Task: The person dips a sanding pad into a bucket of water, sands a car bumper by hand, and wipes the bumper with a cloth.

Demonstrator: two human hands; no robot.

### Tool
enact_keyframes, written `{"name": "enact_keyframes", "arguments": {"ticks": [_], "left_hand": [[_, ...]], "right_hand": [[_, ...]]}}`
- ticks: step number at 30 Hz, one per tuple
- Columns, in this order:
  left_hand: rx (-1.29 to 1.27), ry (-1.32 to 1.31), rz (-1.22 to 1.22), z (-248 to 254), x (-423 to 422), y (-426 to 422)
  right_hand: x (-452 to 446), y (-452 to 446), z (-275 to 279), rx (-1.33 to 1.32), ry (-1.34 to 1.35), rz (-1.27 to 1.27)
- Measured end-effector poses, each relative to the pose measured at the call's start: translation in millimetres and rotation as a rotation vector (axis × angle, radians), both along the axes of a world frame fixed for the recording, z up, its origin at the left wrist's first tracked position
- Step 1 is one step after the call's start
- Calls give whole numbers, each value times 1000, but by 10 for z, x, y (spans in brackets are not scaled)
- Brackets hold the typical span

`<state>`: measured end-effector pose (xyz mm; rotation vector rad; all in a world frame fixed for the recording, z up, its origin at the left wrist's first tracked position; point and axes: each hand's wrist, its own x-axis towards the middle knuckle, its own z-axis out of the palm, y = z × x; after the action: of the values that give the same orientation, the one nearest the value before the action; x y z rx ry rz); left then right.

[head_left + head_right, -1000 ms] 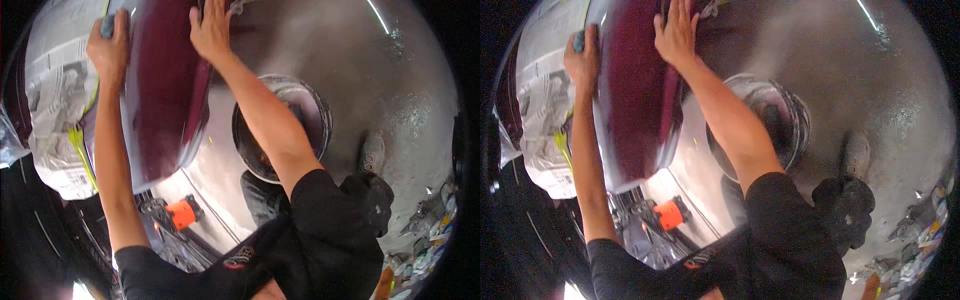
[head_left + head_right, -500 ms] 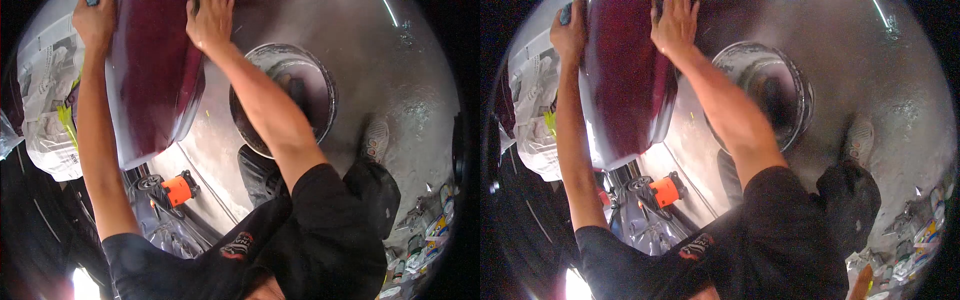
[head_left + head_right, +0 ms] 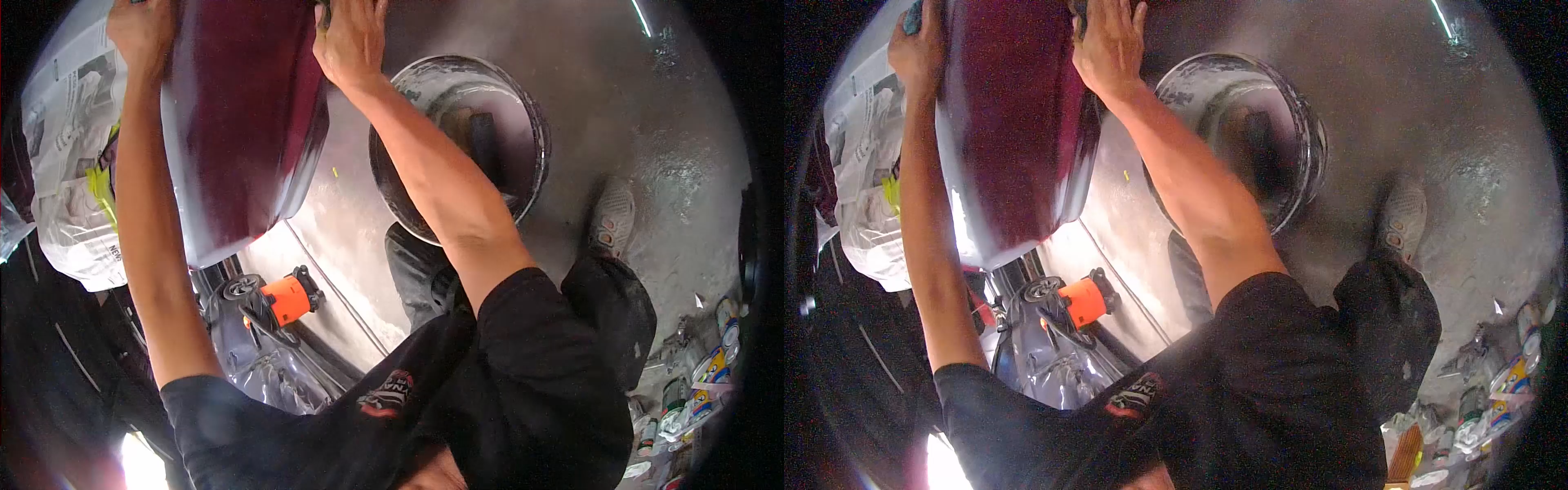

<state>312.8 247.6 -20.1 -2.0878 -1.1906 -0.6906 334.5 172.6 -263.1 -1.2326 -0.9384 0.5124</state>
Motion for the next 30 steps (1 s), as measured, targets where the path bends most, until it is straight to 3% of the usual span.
{"name": "enact_keyframes", "arguments": {"ticks": [1, 5, 8, 10, 11, 12, 13, 15, 18, 21, 24, 26, 30], "left_hand": [[3, -18, -5, 13, 29, -20], [-126, -23, 126, 47, 268, -261], [-125, -26, 135, 19, 325, -265], [-155, -51, 86, -25, 387, -380], [-54, -1, 47, -24, 255, -222], [47, 50, 10, 5, 17, 49], [146, 104, -24, 24, -151, 178], [26, 62, -1, 40, -80, 62], [-89, -20, 88, 30, 255, -212], [-152, -42, 139, 24, 296, -257], [-119, 4, 118, 113, 25, -25], [-94, 19, 100, 143, -87, 59], [-98, 3, 77, 104, -29, -16]], "right_hand": [[-50, -78, 1, 18, -16, -36], [-1137, -1404, -387, 74, -208, 352], [-980, -1305, -370, 28, -231, 344], [-361, -613, -103, -6, -58, 151], [-229, -208, -77, 7, -14, -29], [44, 49, 12, 10, 118, 42], [-52, -18, 11, 6, 121, 26], [-327, -212, -8, 21, 112, -26], [-1037, -1297, -252, 81, 56, 290], [-1034, -1220, -222, 29, 175, 310], [-206, 8, 46, -141, 731, 304], [375, 676, 28, -147, 1113, 512], [-283, 199, -69, -125, 1572, 621]]}}
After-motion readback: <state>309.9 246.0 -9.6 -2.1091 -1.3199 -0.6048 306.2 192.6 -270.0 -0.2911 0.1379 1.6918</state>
